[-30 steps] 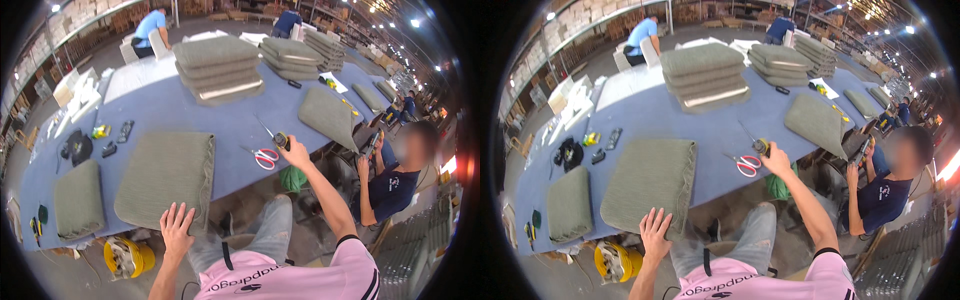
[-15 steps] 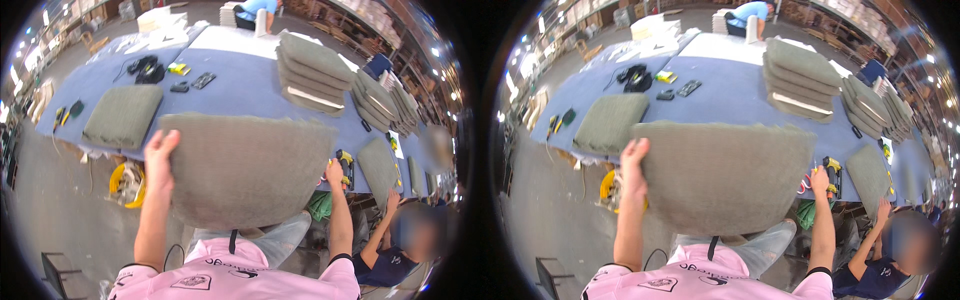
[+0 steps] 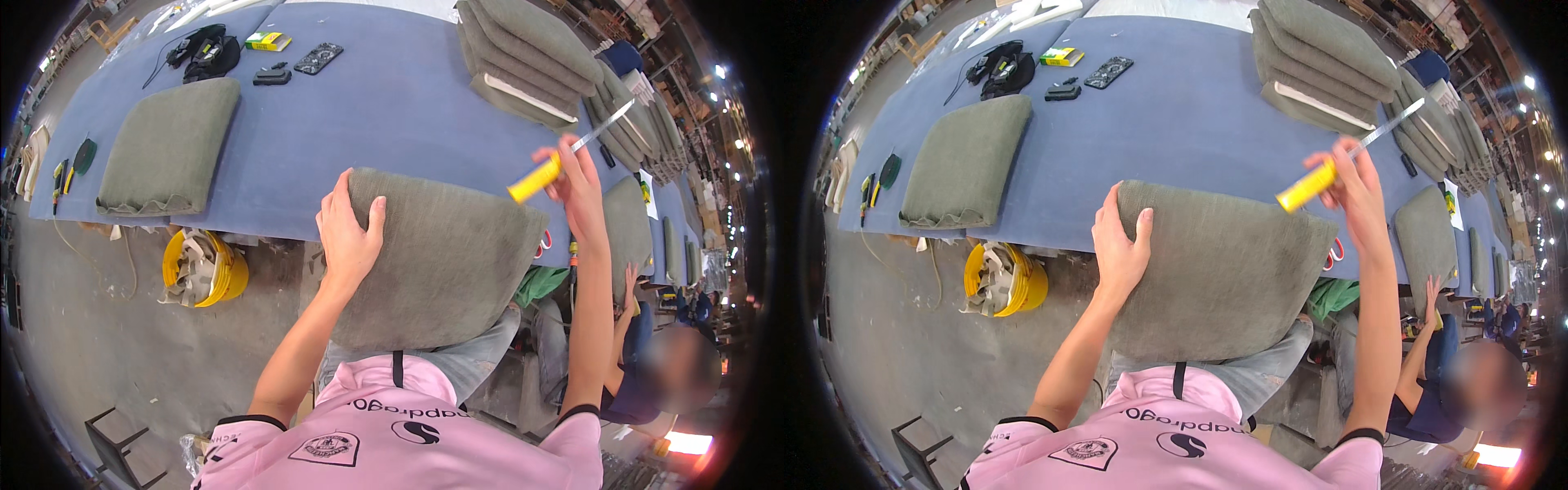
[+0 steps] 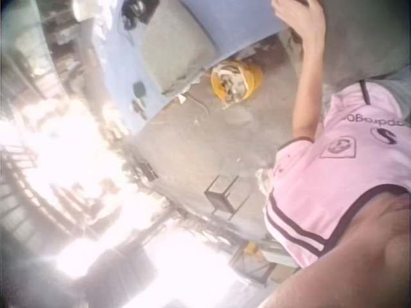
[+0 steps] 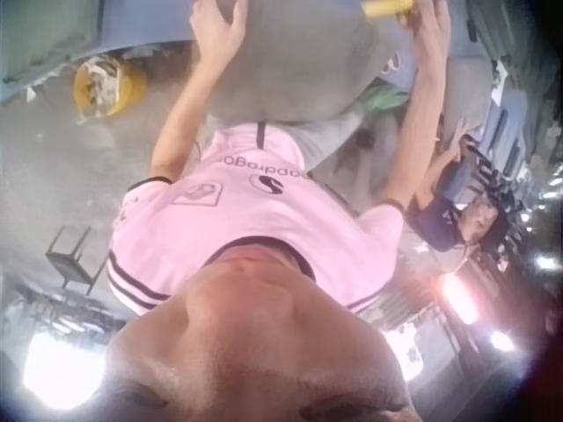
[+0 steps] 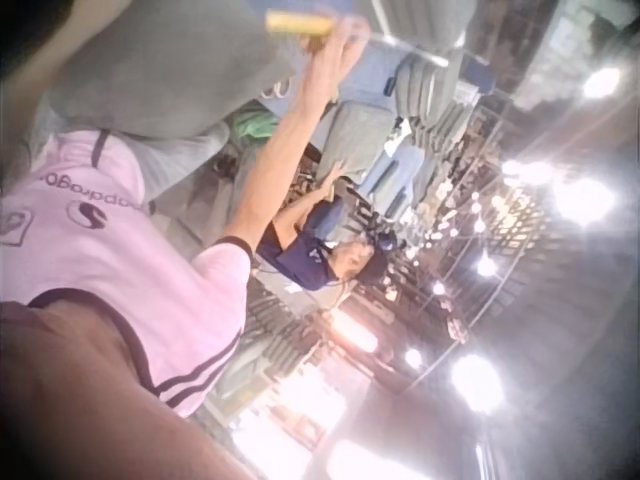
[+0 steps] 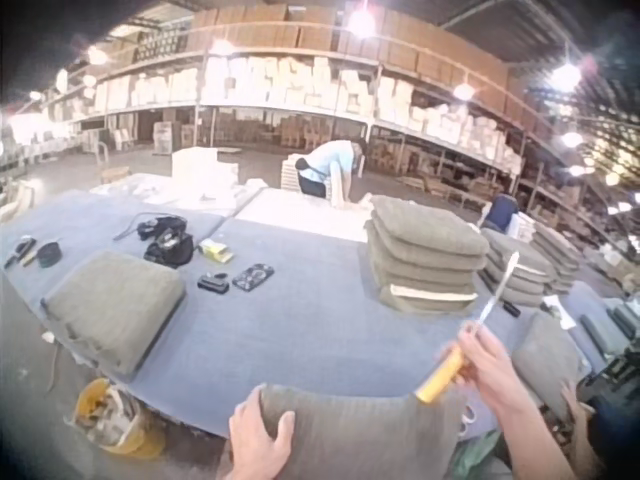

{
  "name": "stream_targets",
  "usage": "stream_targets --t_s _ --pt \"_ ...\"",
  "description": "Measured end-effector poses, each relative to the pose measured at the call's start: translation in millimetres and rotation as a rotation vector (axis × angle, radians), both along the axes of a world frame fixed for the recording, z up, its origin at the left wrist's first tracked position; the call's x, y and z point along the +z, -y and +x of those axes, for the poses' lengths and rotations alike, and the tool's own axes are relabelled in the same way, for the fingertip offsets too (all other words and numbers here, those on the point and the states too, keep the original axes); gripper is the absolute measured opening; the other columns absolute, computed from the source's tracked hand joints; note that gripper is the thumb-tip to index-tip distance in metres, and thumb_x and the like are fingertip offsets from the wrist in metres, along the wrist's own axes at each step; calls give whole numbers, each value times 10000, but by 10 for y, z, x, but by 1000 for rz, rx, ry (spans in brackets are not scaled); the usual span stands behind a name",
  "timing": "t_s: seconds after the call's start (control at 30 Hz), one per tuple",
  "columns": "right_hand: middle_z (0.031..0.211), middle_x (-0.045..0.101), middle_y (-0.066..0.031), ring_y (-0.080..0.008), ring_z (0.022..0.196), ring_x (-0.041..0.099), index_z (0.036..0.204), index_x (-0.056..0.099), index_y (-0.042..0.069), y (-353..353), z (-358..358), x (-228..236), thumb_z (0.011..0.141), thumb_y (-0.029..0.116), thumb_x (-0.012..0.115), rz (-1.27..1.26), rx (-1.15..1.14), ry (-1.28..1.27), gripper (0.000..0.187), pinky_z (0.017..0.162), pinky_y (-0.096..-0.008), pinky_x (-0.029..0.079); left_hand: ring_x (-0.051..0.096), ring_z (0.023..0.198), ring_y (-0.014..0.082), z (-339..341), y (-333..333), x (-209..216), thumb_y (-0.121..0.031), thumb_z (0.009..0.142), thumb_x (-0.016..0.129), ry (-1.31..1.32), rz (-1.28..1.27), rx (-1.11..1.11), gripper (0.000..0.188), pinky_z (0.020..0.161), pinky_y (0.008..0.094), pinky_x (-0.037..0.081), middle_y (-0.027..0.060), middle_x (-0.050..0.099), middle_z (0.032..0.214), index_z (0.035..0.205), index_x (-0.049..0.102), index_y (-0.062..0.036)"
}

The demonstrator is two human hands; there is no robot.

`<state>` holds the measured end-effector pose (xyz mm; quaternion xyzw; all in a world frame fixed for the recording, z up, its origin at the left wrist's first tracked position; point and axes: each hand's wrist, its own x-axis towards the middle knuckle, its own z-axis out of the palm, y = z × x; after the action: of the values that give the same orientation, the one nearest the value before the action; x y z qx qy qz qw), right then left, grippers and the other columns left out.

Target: The person staples fabric onto cushion frames using a staple gun, trims excess fabric with scissors, and uses a screwdriver to tuck edges. They handle multiple cushions, flipping and adjusting them on a work table in a warehouse setting.

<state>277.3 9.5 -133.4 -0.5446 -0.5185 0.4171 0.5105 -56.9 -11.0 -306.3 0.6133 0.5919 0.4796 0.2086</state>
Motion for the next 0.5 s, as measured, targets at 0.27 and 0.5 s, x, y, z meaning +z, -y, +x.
stream_targets --t_s 0.27,0.5 --pt "1074 800 -104 -75 650 589 1243 583 80 -1406 -1355 -163 1149 361 613 99 253 34 298 585 -240 452 425 1530 450 -152 -345 -733 -400 1057 664 -189 -67 75 670 1255 609 264 289 578 1517 1522 518 60" --pt "1029 782 -68 -63 624 573 1226 560 98 -2193 -1777 -649 1149 395 605 137 273 33 310 586 -228 479 238 1656 460 -178 -411 -738 -403 1044 648 -224 -91 65 657 1337 655 89 276 432 1682 1489 544 69"
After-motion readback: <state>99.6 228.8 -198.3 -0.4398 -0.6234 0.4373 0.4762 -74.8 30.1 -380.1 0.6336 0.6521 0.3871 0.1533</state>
